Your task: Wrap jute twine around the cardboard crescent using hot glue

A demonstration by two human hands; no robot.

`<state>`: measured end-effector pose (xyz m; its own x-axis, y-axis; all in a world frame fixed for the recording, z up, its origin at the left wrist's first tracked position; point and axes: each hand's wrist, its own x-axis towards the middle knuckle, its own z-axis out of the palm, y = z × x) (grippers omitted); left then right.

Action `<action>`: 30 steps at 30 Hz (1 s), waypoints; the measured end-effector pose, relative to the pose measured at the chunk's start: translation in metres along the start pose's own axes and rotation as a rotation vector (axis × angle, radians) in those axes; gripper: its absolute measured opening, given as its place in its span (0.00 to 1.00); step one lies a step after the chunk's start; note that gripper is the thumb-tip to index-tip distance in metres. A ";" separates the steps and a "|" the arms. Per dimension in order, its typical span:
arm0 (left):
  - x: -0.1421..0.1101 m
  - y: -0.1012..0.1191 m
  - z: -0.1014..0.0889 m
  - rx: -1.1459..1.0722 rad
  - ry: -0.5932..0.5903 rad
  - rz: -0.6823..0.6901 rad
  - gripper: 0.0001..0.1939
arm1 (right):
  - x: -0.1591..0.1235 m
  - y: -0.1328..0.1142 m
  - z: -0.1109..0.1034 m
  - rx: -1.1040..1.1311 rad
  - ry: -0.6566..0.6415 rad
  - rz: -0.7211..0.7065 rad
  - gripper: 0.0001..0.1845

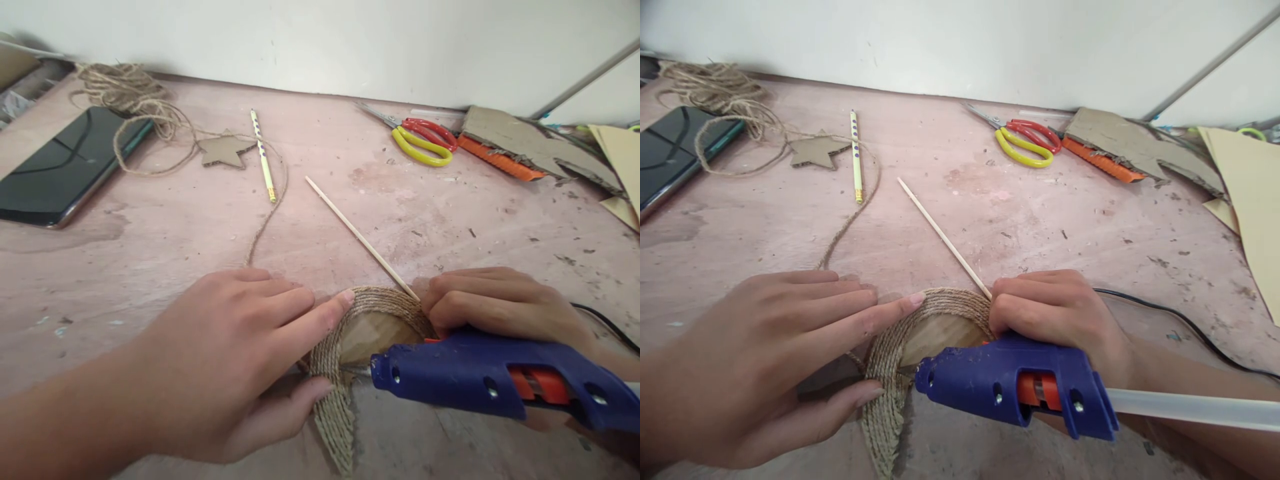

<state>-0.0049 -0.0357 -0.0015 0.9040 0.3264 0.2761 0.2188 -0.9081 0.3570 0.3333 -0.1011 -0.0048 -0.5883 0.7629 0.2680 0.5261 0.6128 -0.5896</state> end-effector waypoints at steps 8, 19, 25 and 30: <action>0.000 0.001 -0.001 0.013 -0.011 -0.004 0.23 | 0.006 -0.003 -0.001 0.008 0.043 -0.047 0.20; 0.001 0.001 -0.002 0.006 -0.012 0.002 0.23 | 0.009 -0.008 -0.011 -0.009 -0.040 -0.019 0.24; 0.000 0.000 -0.001 0.003 -0.005 0.008 0.24 | 0.008 -0.005 -0.008 0.009 0.005 -0.018 0.24; 0.000 0.001 -0.002 -0.005 -0.002 0.005 0.23 | 0.010 -0.008 -0.010 0.072 -0.055 0.021 0.16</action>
<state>-0.0057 -0.0364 0.0005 0.9058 0.3216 0.2757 0.2127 -0.9082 0.3606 0.3297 -0.0964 0.0102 -0.6114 0.7618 0.2138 0.4946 0.5789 -0.6483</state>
